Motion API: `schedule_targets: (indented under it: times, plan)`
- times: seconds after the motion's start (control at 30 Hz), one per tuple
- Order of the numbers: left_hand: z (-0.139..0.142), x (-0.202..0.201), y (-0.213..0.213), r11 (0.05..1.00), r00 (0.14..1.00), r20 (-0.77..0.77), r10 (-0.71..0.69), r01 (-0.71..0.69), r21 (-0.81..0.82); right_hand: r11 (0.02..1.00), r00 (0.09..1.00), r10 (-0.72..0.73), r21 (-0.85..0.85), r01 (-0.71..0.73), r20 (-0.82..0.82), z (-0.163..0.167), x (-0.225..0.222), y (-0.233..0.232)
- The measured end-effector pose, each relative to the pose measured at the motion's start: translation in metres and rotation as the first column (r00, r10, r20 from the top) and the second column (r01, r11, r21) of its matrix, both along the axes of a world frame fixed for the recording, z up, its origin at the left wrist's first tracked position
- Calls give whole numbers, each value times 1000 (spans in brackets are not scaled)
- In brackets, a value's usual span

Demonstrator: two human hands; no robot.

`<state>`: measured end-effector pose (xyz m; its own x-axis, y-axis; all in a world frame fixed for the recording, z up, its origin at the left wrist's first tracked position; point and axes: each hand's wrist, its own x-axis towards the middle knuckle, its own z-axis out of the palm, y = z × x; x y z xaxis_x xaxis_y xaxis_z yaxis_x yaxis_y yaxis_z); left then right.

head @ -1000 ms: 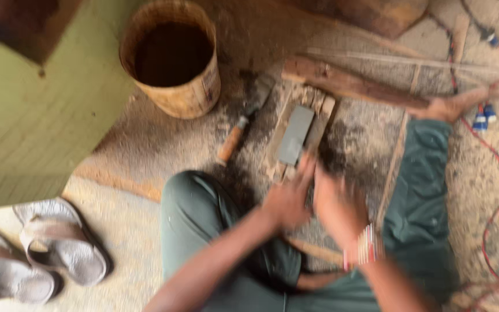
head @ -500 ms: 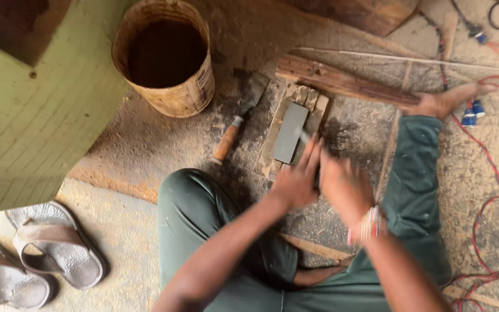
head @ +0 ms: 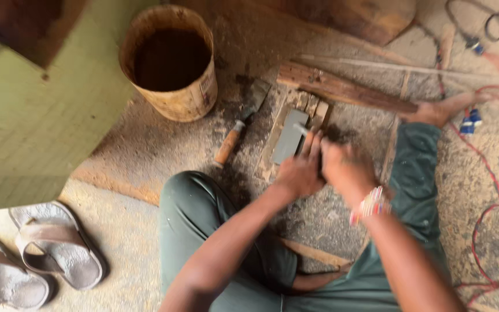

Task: The person sharpens a metal blade and a chisel by rubbing their edges against a whetstone, periodically dipping the tools into a bucket of water.

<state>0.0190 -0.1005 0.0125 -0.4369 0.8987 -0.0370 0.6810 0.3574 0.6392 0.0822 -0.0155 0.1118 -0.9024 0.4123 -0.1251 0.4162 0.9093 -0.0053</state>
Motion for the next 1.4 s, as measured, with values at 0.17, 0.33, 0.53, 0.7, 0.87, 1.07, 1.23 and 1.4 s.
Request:
schedule_targets:
  times: [0.17,0.33,0.53,0.7,0.87,1.07,1.23,1.4]
  plan:
    - [22,6,-14,953,976,216,-1,66,-295,996,992,85,-40,-81,96,14,-1,0]
    - [38,56,-100,993,976,203,75,-93,78,991,896,-70,-69,112,437,-21,51,-51]
    - [72,29,-62,991,970,239,37,-5,-135,985,971,172,-34,-169,164,5,33,-14]
    - [75,40,-103,874,943,225,246,-316,370,974,976,-218,-67,217,2,10,70,-42]
    - [30,26,-97,681,353,880,319,-731,47,934,884,-343,-220,283,-319,-15,93,-76]
    - [-11,19,-87,630,122,991,-53,-766,128,918,842,-372,-289,272,-391,-49,105,-101]
    - [-18,24,-91,600,167,986,-1,-788,134,912,833,-373,-326,248,-410,-62,113,-102]
    - [-18,20,-89,614,225,974,38,-774,155,923,832,-359,-292,249,-423,-64,114,-104]
